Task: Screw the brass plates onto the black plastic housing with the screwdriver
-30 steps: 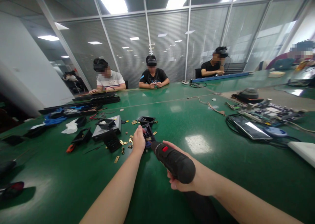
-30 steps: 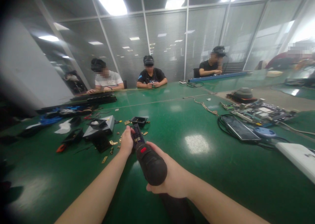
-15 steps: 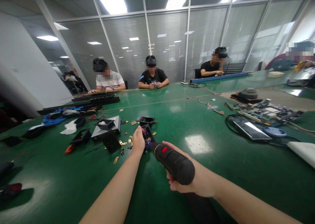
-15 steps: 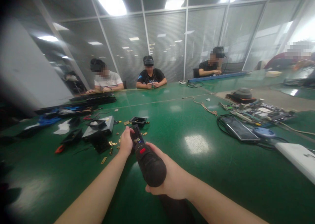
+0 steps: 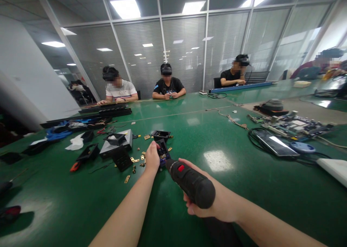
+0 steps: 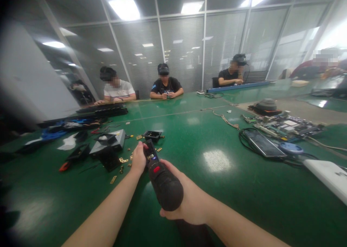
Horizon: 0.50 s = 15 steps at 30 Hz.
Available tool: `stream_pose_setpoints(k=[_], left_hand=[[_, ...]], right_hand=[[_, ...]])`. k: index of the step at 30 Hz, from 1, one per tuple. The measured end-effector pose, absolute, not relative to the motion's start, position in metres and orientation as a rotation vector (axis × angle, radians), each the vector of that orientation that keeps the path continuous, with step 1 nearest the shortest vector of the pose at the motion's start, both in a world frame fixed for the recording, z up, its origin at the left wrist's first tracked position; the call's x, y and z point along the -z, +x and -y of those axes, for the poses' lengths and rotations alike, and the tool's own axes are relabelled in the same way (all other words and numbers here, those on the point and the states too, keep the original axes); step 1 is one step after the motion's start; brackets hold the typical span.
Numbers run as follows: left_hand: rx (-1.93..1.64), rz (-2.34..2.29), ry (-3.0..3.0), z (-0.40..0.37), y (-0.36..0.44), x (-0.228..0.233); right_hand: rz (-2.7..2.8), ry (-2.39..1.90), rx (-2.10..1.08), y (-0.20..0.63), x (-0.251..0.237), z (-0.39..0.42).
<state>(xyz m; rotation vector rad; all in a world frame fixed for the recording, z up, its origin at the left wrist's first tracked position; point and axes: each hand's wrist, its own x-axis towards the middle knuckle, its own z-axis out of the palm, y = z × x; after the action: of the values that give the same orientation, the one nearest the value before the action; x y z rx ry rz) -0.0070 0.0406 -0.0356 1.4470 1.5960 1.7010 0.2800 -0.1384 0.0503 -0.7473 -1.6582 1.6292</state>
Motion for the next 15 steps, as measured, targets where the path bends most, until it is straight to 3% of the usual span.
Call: stream_pose_setpoints(k=[15], left_hand=[[-1.674, -1.629, 1.434, -0.041, -0.008, 0.033]], right_hand=[[1.603, -0.709, -1.691, 0.279, -0.036, 0.135]])
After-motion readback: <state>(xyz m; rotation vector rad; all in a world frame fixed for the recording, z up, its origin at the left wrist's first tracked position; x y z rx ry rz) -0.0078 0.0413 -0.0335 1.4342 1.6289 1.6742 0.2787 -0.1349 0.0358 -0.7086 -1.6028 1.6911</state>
